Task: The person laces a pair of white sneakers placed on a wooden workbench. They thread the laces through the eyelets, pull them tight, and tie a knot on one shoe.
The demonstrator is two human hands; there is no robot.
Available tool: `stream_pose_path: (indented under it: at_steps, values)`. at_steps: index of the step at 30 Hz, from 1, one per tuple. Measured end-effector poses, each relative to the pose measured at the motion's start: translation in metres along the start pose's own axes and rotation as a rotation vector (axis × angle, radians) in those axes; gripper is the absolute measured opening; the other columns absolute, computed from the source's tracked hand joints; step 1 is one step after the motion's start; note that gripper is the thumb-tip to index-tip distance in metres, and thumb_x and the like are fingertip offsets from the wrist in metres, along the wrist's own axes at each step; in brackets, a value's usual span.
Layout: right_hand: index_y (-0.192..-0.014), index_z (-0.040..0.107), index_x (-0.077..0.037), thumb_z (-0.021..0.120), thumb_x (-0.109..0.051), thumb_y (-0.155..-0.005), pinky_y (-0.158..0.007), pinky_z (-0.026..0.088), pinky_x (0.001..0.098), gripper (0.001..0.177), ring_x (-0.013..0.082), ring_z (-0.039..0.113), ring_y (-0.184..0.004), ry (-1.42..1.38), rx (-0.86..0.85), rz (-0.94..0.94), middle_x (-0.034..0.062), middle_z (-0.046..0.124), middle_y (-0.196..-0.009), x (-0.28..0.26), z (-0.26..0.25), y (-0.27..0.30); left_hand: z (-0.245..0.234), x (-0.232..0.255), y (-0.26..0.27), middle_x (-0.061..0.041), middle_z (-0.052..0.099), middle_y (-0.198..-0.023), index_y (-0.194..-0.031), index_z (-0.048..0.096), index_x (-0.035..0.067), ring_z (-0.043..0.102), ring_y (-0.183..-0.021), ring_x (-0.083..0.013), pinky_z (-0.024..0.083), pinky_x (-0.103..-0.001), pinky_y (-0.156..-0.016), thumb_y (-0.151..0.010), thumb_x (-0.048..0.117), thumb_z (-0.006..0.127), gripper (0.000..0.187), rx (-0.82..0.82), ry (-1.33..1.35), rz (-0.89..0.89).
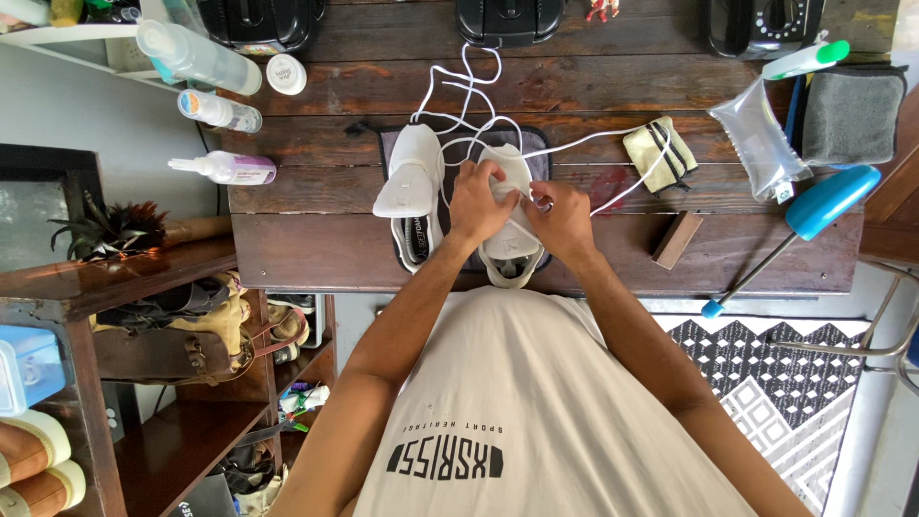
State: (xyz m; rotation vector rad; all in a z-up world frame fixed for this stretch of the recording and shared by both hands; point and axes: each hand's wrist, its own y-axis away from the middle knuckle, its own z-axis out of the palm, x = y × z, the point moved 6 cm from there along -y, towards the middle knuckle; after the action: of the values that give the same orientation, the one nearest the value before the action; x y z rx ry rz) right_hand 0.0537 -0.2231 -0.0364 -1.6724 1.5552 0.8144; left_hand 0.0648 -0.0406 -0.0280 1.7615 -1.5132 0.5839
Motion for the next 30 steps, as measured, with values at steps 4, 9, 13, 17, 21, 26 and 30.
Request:
stream_pose_path:
  at_steps: [4, 9, 13, 17, 21, 26, 30]
  values:
    - [-0.100, 0.079, -0.002, 0.084, -0.008, -0.077, -0.053, 0.058, 0.0351, 0.024, 0.0292, 0.074, -0.070, -0.009, 0.004, -0.008, 0.0142, 0.076, -0.081, 0.007, 0.005, 0.001, 0.002, 0.006, 0.003, -0.009, 0.052, -0.108, -0.097, 0.053, 0.018, 0.065, -0.108, -0.0429, 0.057, -0.050, -0.091, -0.073, 0.019, 0.083, 0.038, 0.056, 0.015, 0.044]
    - [-0.100, 0.078, 0.000, 0.077, -0.001, -0.081, -0.052, 0.058, 0.0338, 0.019, 0.0318, 0.073, -0.069, -0.042, -0.027, -0.031, 0.0170, 0.075, -0.081, 0.001, 0.007, -0.001, 0.003, 0.012, 0.007, -0.011, 0.051, -0.106, -0.099, 0.051, 0.016, 0.065, -0.105, -0.0430, 0.057, -0.049, -0.089, -0.074, 0.013, 0.080, 0.038, 0.087, -0.031, 0.095]
    - [-0.101, 0.078, 0.001, 0.073, 0.003, -0.083, -0.049, 0.057, 0.0357, 0.018, 0.0324, 0.073, -0.068, -0.042, -0.040, -0.070, 0.0180, 0.072, -0.080, 0.000, 0.012, -0.002, 0.002, 0.013, 0.009, -0.011, 0.051, -0.107, -0.100, 0.053, 0.016, 0.065, -0.104, -0.0435, 0.056, -0.049, -0.090, -0.077, 0.012, 0.080, 0.035, 0.090, -0.027, 0.097]
    - [-0.100, 0.078, 0.002, 0.072, 0.005, -0.084, -0.048, 0.057, 0.0369, 0.017, 0.0332, 0.072, -0.066, 0.013, -0.054, -0.128, 0.0178, 0.069, -0.078, -0.005, 0.011, -0.003, 0.003, 0.003, 0.005, -0.007, 0.053, -0.106, -0.098, 0.056, 0.020, 0.066, -0.101, -0.0391, 0.057, -0.046, -0.089, -0.074, 0.018, 0.085, 0.038, 0.079, 0.044, 0.078]
    - [-0.101, 0.078, 0.002, 0.074, 0.003, -0.084, -0.050, 0.057, 0.0420, 0.018, 0.0385, 0.072, -0.068, 0.005, -0.108, -0.152, 0.0198, 0.069, -0.079, -0.010, 0.007, -0.008, -0.002, 0.002, 0.004, -0.007, 0.054, -0.101, -0.098, 0.059, 0.022, 0.066, -0.098, -0.0394, 0.055, -0.047, -0.088, -0.071, 0.029, 0.088, 0.041, 0.052, 0.102, 0.022]
    - [-0.103, 0.078, 0.000, 0.073, 0.004, -0.082, -0.054, 0.058, 0.0452, 0.022, 0.0417, 0.071, -0.071, 0.048, -0.172, -0.157, 0.0203, 0.069, -0.078, -0.008, 0.008, -0.013, 0.008, 0.000, 0.004, -0.010, 0.052, -0.109, -0.097, 0.053, 0.022, 0.062, -0.107, -0.0420, 0.051, -0.049, -0.097, -0.067, 0.026, 0.085, 0.044, 0.051, 0.080, -0.064]
    - [-0.103, 0.079, -0.002, 0.073, 0.001, -0.083, -0.056, 0.059, 0.0416, 0.021, 0.0387, 0.072, -0.073, 0.063, -0.158, -0.151, 0.0174, 0.070, -0.079, -0.008, 0.008, -0.010, 0.013, -0.005, 0.005, -0.008, 0.051, -0.112, -0.097, 0.051, 0.023, 0.061, -0.110, -0.0405, 0.051, -0.048, -0.097, -0.067, 0.023, 0.083, 0.043, 0.057, 0.096, -0.071]
